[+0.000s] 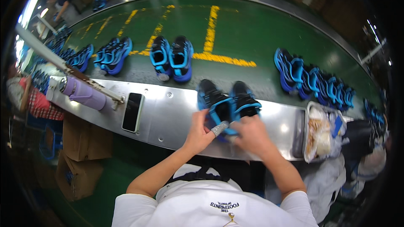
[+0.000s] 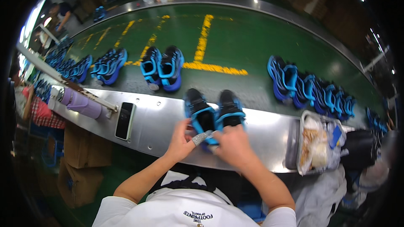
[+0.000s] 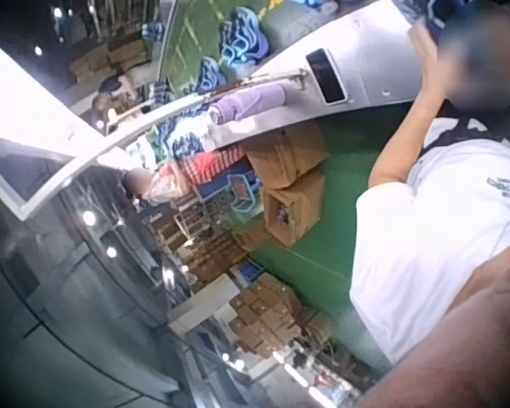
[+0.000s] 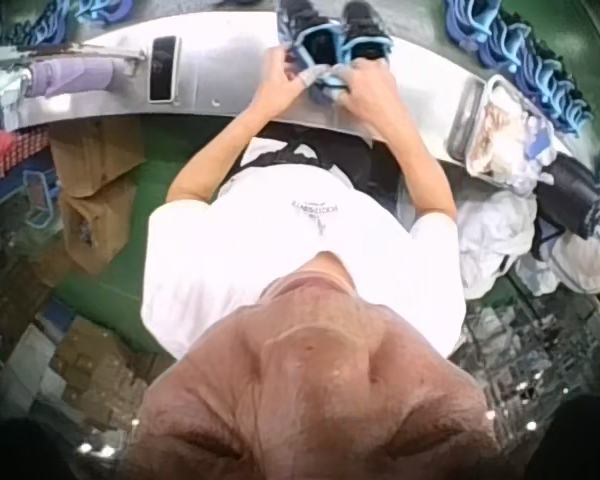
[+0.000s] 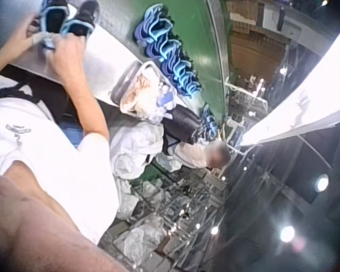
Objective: The person wipes and adjusts the lacing dials and collars on pairs of sneakers by hand and places the shoes onto the conveyor belt.
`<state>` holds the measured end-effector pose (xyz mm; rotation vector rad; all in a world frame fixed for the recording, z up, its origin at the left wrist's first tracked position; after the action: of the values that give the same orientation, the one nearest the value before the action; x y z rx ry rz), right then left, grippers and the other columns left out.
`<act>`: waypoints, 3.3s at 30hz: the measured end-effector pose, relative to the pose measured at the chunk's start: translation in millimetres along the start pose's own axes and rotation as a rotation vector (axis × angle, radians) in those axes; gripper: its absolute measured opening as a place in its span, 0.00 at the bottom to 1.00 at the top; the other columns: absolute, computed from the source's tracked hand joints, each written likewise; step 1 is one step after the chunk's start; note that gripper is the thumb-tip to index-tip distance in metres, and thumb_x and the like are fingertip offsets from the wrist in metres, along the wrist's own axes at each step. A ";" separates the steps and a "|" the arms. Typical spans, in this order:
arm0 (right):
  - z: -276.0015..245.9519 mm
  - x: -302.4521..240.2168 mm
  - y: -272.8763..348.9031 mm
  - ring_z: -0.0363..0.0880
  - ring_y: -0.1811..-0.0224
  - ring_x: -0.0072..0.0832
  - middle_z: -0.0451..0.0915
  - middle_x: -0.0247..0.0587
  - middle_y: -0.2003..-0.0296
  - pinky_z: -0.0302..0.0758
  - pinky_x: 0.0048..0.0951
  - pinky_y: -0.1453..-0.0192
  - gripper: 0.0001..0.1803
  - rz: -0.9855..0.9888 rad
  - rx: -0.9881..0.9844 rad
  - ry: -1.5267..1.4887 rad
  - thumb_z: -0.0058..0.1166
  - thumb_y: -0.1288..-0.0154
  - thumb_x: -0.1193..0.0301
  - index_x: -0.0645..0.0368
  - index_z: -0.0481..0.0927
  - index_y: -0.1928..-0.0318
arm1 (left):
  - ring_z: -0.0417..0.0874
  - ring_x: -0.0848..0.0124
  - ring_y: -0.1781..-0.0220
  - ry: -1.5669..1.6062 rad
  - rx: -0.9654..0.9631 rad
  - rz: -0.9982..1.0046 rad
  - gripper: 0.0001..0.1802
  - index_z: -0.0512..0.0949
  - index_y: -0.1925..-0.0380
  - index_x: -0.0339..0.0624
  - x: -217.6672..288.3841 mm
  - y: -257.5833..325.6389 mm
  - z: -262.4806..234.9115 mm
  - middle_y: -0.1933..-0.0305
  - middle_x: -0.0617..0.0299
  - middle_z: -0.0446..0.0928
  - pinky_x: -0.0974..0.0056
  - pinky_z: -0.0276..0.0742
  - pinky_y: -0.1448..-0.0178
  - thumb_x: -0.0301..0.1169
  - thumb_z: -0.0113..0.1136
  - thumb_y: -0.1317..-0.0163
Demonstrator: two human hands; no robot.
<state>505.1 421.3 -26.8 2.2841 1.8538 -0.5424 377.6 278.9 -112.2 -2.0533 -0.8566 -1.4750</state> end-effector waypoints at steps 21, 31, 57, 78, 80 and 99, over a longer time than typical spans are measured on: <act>9.8 22.9 42.0 0.79 0.61 0.45 0.79 0.45 0.59 0.77 0.40 0.57 0.23 0.225 0.349 -0.457 0.61 0.50 0.81 0.55 0.79 0.50 | 0.78 0.50 0.60 -0.470 -0.166 0.458 0.25 0.76 0.53 0.40 72.6 -15.6 -0.3 0.59 0.51 0.75 0.56 0.76 0.55 0.16 0.60 0.56; -21.8 -3.0 68.1 0.79 0.58 0.45 0.75 0.45 0.60 0.77 0.40 0.56 0.29 0.332 0.035 -0.444 0.65 0.54 0.78 0.49 0.78 0.47 | 0.74 0.50 0.48 -0.551 -0.249 0.506 0.23 0.83 0.60 0.49 67.5 21.8 0.8 0.42 0.49 0.72 0.55 0.72 0.44 0.14 0.56 0.58; -10.9 -17.6 108.5 0.73 0.53 0.47 0.72 0.51 0.47 0.78 0.39 0.54 0.31 0.206 0.118 -0.068 0.66 0.60 0.80 0.46 0.79 0.50 | 0.56 0.33 0.34 -0.704 -0.374 0.438 0.51 0.62 0.33 0.39 85.1 67.6 45.3 0.26 0.28 0.40 0.40 0.58 0.36 0.43 0.73 0.59; 7.1 5.2 89.0 0.72 0.64 0.41 0.71 0.48 0.63 0.75 0.34 0.65 0.13 0.088 0.308 0.215 0.56 0.51 0.73 0.59 0.78 0.62 | 0.56 0.37 0.33 -0.790 -0.184 0.381 0.44 0.66 0.35 0.42 84.4 30.7 84.5 0.25 0.38 0.45 0.43 0.57 0.35 0.28 0.69 0.58; 21.0 -1.1 77.5 0.71 0.63 0.43 0.71 0.50 0.62 0.74 0.35 0.61 0.12 0.142 0.314 0.297 0.56 0.51 0.74 0.63 0.77 0.63 | 0.50 0.35 0.30 -0.650 -0.289 0.427 0.43 0.65 0.33 0.43 87.5 29.8 81.7 0.24 0.39 0.41 0.41 0.51 0.28 0.28 0.64 0.56; -11.0 -10.8 103.2 0.47 0.29 0.70 0.50 0.78 0.35 0.56 0.51 0.28 0.39 0.403 0.335 -0.517 0.58 0.37 0.71 0.70 0.55 0.30 | 0.76 0.55 0.54 -0.602 -0.276 0.612 0.14 0.80 0.62 0.44 97.2 -14.5 88.7 0.57 0.56 0.73 0.56 0.75 0.50 0.21 0.61 0.52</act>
<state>605.2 391.9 -23.9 2.3113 1.0940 -1.2957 447.6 370.7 -47.5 -2.6937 -0.1581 -0.6741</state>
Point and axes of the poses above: each hand's wrist, its own y-axis away from the middle knuckle, its own z-axis out of the palm, x = y × z, the point moved 2 cm from there along -y, towards the middle knuckle
